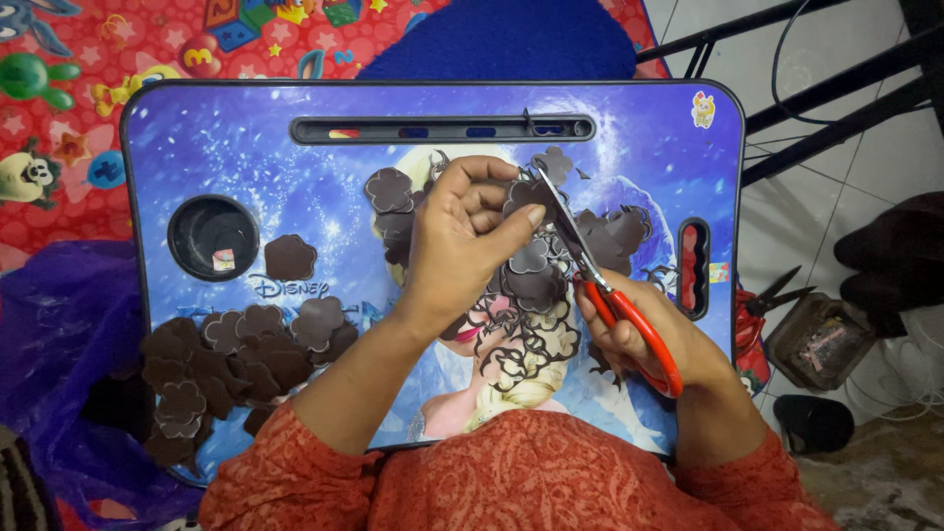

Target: The person uses red-handled scissors to cut dark brown flower-shaped pieces from a sheet of material on a blue Disney Frozen-themed tray. The person repeatedly picks up pieces, trims their edges, and places them back on the tray.

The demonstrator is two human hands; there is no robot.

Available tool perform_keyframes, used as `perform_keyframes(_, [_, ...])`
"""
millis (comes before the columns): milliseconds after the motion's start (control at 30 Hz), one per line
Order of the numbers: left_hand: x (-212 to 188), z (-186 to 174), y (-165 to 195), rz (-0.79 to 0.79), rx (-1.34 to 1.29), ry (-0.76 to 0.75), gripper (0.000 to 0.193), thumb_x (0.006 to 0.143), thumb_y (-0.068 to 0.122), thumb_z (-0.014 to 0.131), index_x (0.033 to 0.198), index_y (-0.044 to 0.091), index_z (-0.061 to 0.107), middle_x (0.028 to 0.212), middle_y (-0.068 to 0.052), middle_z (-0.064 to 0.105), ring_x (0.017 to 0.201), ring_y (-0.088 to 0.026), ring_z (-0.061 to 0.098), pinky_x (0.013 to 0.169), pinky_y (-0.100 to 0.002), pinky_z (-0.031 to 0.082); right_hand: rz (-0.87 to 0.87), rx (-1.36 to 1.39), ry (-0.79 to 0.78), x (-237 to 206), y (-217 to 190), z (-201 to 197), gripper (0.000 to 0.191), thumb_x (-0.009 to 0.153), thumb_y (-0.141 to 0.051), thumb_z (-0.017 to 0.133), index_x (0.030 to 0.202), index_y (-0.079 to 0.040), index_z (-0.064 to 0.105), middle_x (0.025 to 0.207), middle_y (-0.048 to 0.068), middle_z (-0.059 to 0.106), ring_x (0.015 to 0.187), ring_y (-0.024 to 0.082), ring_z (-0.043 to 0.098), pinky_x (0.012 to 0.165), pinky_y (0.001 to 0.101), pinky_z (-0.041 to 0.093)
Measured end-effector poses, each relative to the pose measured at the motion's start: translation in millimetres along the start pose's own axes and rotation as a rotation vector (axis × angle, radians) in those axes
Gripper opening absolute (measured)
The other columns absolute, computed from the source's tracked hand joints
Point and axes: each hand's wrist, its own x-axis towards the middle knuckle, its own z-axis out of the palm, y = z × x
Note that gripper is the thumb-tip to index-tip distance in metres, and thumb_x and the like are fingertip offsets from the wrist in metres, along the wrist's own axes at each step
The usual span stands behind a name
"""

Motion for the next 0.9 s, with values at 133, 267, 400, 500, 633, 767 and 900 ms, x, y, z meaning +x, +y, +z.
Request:
perform_keyframes(133, [0,-2,1,0.000,0.036,-0.022,0.041,0.091,-0.003,0.076,0.125,0.000,0.052,0.099,-0.008,0.072,0.087,-0.008,0.068,0.078,-0.021,0.057,-0.004,0.003,-0.035,2,-2,-1,0.082,0.085,-0.079,0.060,0.111,-0.002,0.052,0.065,-0.004,0.044,0.050,0.007,0.044,0.045,0.0238,0.042])
perform_keyframes(267, [-2,-1,5,-0.033,0.090,-0.034,0.043,0.090,-0.003,0.078,0.125,0.000,0.053,0.097,-0.009,0.072,0.084,-0.008,0.068,0.073,-0.020,0.057,0.001,-0.028,-0.023,1,-7,1,0.089,0.082,-0.083,0.059,0.117,-0.002,0.054,0.068,-0.003,0.042,0.057,0.007,0.041,0.051,0.0238,0.039])
perform_keyframes(400, [-3,-1,9,-0.041,0.081,-0.063,0.044,0.090,-0.003,0.078,0.126,-0.001,0.053,0.098,-0.009,0.072,0.086,-0.008,0.070,0.075,-0.021,0.058,0.020,-0.005,-0.012,0,-12,5,0.093,0.080,-0.085,0.061,0.118,-0.001,0.053,0.070,-0.003,0.039,0.061,0.008,0.036,0.053,0.0240,0.035])
perform_keyframes(500, [-2,-2,10,-0.059,0.030,-0.085,0.044,0.090,-0.003,0.077,0.126,0.000,0.052,0.099,-0.010,0.073,0.088,-0.009,0.071,0.077,-0.022,0.059,0.025,-0.041,-0.004,2,-13,4,0.090,0.079,-0.086,0.059,0.112,-0.002,0.052,0.070,-0.004,0.041,0.060,0.008,0.039,0.051,0.0238,0.038])
perform_keyframes(633, [0,-5,10,-0.063,0.017,-0.099,0.045,0.090,-0.004,0.077,0.127,-0.001,0.051,0.096,-0.010,0.072,0.086,-0.009,0.071,0.074,-0.021,0.058,0.041,-0.042,0.015,2,-11,3,0.088,0.077,-0.088,0.058,0.103,-0.004,0.052,0.067,-0.004,0.041,0.054,0.008,0.043,0.046,0.0242,0.042])
perform_keyframes(767, [2,-8,9,-0.057,0.022,-0.103,0.046,0.090,-0.004,0.077,0.128,0.000,0.051,0.096,-0.009,0.072,0.085,-0.009,0.070,0.074,-0.021,0.057,0.028,-0.020,0.014,0,-7,3,0.086,0.078,-0.087,0.059,0.101,-0.004,0.052,0.068,-0.004,0.041,0.054,0.008,0.042,0.046,0.0239,0.042])
perform_keyframes(900, [4,-12,9,-0.066,0.032,-0.101,0.047,0.089,-0.003,0.078,0.128,0.000,0.051,0.096,-0.010,0.072,0.084,-0.009,0.070,0.072,-0.020,0.057,0.018,-0.073,0.000,0,-4,-1,0.083,0.080,-0.087,0.057,0.096,-0.005,0.052,0.068,-0.005,0.042,0.055,0.007,0.045,0.046,0.0232,0.046])
